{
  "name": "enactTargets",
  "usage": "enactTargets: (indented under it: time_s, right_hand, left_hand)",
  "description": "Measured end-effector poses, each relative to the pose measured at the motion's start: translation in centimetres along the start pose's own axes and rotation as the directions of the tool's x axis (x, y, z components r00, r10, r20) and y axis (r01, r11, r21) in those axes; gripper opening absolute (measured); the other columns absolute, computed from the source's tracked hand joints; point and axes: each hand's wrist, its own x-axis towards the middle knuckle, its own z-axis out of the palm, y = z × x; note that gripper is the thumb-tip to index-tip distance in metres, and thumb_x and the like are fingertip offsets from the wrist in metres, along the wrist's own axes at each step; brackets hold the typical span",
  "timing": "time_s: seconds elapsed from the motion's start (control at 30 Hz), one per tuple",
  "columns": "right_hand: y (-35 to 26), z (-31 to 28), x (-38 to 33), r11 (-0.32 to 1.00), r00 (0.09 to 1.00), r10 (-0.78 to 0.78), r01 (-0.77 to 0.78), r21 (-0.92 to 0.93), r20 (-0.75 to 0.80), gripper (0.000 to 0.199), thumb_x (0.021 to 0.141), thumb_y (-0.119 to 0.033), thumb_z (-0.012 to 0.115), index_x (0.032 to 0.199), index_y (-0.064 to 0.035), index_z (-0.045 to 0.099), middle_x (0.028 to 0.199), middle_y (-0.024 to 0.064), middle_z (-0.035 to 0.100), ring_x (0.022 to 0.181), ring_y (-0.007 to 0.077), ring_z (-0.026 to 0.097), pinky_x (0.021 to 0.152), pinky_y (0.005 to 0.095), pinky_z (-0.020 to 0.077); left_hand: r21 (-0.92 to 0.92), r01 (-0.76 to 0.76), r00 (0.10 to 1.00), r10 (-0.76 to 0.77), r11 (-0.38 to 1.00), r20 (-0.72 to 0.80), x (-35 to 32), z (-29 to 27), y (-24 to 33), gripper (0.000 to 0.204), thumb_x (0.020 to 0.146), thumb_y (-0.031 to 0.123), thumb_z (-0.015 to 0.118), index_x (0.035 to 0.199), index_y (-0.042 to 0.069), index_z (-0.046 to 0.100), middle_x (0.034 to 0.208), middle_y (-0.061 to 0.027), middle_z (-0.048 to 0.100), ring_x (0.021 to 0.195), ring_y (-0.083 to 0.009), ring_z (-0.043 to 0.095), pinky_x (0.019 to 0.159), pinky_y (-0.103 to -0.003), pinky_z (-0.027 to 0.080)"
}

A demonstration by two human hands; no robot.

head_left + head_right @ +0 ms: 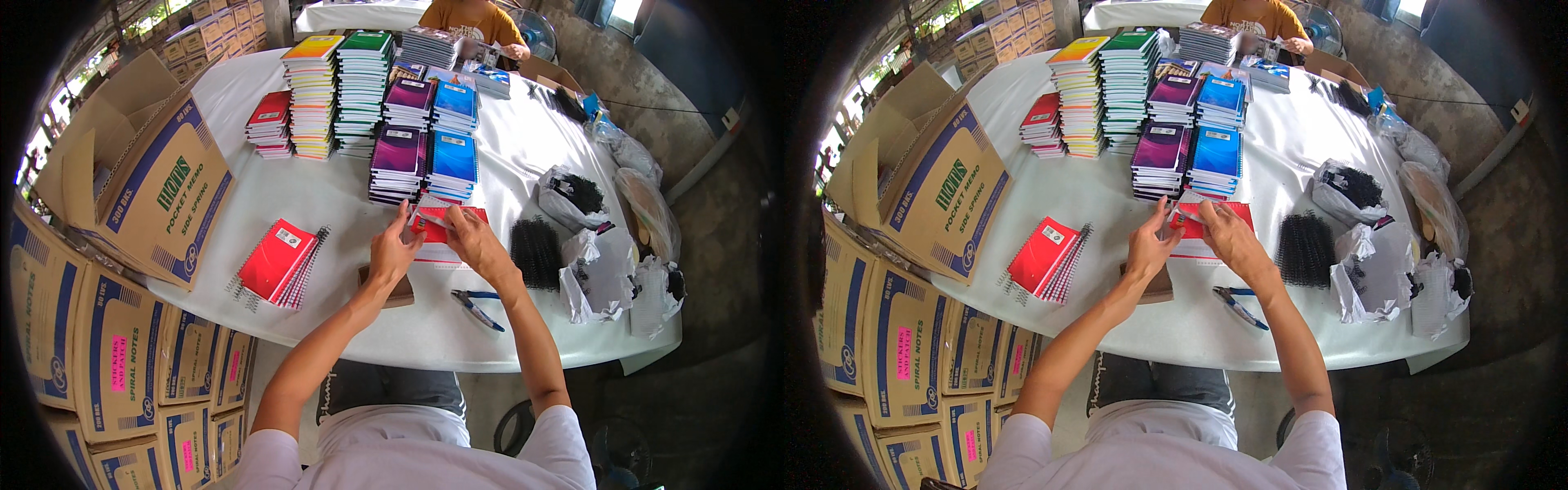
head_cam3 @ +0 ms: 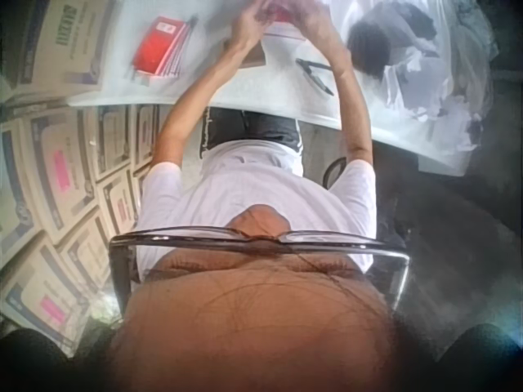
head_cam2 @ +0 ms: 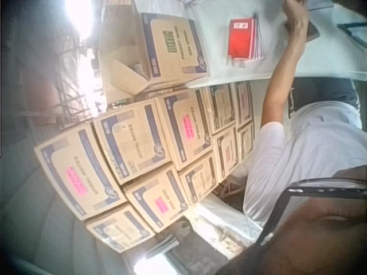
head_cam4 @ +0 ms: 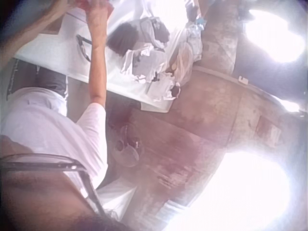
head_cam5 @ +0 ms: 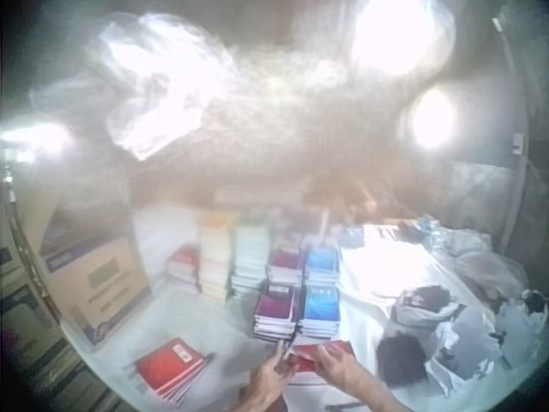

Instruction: The person manually inserts a plastic spiral binding into a notebook and uses a pair of pliers to crimp the ends of the spiral.

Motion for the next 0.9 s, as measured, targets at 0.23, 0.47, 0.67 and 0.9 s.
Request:
enactTargets:
  time_s: [0.23,0.47,0.67,0.9]
  right_hand:
    - [-1.6,-2.5,-0.1,0.945,0.855,-0.293,0.189,-0.268,-0.428,0.037,0.080,0.008,0.063,0.115,0.0009,0.056,0.107,0.0196,0.065,0.094,0.0360,0.064,0.079,0.0404,0.0539]
    - [-7.9,0.1,-6.4,0.855,0.857,-0.514,0.509,-0.095,-0.036,0.051,0.074,-0.007,0.076,0.118,0.0008,0.051,0.129,0.0201,0.058,0.114,0.0346,0.059,0.098,0.0450,0.0459]
    - [-8.3,2.2,-11.1,0.621,0.946,0.320,-0.173,0.765,-0.046,0.061,0.079,-0.011,0.080,0.125,-0.0017,0.042,0.118,0.0117,0.053,0.113,0.0242,0.052,0.102,0.0365,0.0399]
    - [-10.0,7.7,-13.9,0.286,0.888,0.430,-0.307,0.908,0.165,0.039,0.088,0.007,0.064,0.118,-0.0032,0.042,0.116,0.0093,0.053,0.108,0.0177,0.054,0.096,0.0311,0.0437]
  left_hand:
    - [-0.283,0.047,0.986,-0.091,0.958,-0.143,-0.7,-0.5,0.9,0.071,0.091,0.031,0.070,0.148,0.007,0.037,0.130,-0.0171,0.061,0.113,-0.0289,0.064,0.091,-0.035,0.052]
    - [-0.681,0.498,0.849,-0.143,0.537,0.508,-5.2,-8.8,5.7,0.062,0.096,0.018,0.063,0.150,0.006,0.034,0.132,-0.0089,0.058,0.119,-0.0139,0.055,0.098,-0.032,0.048]
    - [-0.467,0.252,0.815,0.075,0.847,0.575,-11.7,-11.5,2.0,0.058,0.097,0.009,0.056,0.151,0.005,0.034,0.136,-0.0089,0.057,0.128,-0.0160,0.049,0.106,-0.030,0.037]
    - [-0.308,0.075,0.952,0.024,0.948,0.305,-14.9,-10.1,1.1,0.083,0.090,0.002,0.064,0.156,0.008,0.014,0.148,-0.0177,0.046,0.140,-0.0237,0.039,0.107,-0.031,0.038]
